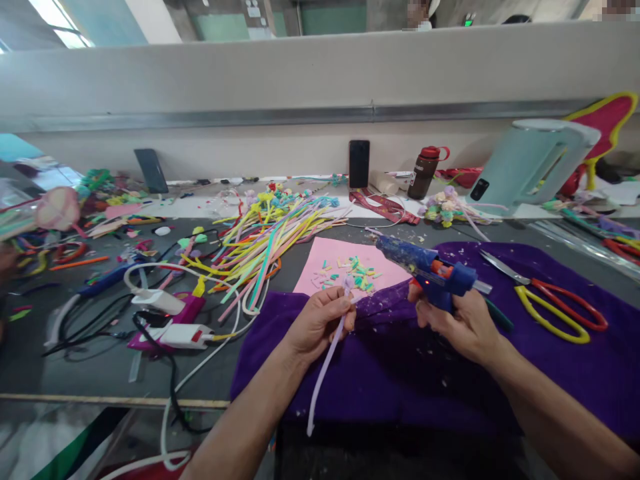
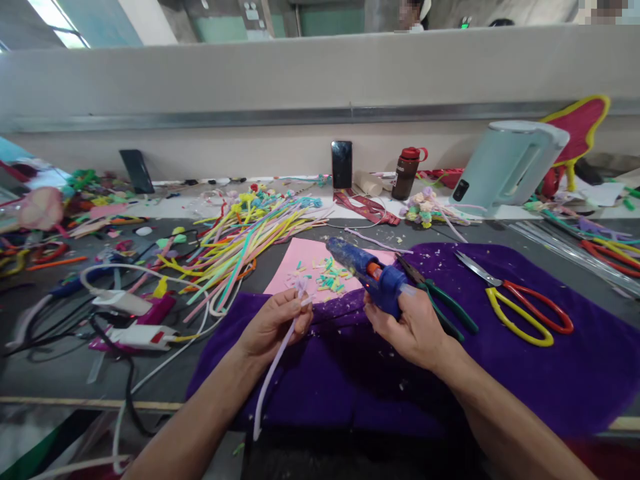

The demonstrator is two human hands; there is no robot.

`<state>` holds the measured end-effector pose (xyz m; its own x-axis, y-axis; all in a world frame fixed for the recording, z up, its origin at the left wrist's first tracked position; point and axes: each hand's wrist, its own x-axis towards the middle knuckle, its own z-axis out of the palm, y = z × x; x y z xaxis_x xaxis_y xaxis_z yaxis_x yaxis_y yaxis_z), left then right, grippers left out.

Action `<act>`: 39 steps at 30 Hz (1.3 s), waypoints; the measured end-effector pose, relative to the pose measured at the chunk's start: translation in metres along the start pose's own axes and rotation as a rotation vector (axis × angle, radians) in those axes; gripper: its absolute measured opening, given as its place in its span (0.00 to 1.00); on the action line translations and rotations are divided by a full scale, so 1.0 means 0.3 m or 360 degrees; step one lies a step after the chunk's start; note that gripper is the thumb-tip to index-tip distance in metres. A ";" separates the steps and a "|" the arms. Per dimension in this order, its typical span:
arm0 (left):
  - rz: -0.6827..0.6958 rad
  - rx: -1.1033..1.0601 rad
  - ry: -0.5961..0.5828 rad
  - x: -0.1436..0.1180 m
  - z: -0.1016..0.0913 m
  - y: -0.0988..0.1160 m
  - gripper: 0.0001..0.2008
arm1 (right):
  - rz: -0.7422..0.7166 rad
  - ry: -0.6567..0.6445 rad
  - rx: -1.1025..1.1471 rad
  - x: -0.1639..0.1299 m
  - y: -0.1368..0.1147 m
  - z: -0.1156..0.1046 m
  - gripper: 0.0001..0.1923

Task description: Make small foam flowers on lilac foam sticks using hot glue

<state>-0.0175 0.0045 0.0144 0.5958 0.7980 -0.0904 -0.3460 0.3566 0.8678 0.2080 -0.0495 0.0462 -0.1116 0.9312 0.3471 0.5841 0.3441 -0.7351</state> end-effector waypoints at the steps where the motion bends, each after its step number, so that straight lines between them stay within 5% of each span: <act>1: 0.0007 0.0023 0.0029 0.000 0.001 -0.001 0.10 | -0.0003 0.0023 -0.0047 -0.003 0.002 -0.001 0.09; 7: 0.0033 0.0209 0.0199 0.003 0.011 -0.004 0.10 | 0.0052 0.0223 -0.0098 -0.019 0.013 0.002 0.10; 16: 0.0108 0.0259 0.0315 0.004 0.020 0.013 0.11 | 0.0335 -0.0209 0.0694 0.004 -0.059 -0.035 0.14; 39: 0.0170 0.0337 0.0482 -0.001 0.034 0.031 0.13 | 0.0178 -0.0326 0.0558 -0.013 -0.019 0.003 0.10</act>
<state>-0.0136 0.0026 0.0276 0.3122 0.9440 -0.1069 -0.2184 0.1809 0.9589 0.2044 -0.0551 0.0486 -0.2412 0.9577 0.1572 0.2966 0.2270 -0.9276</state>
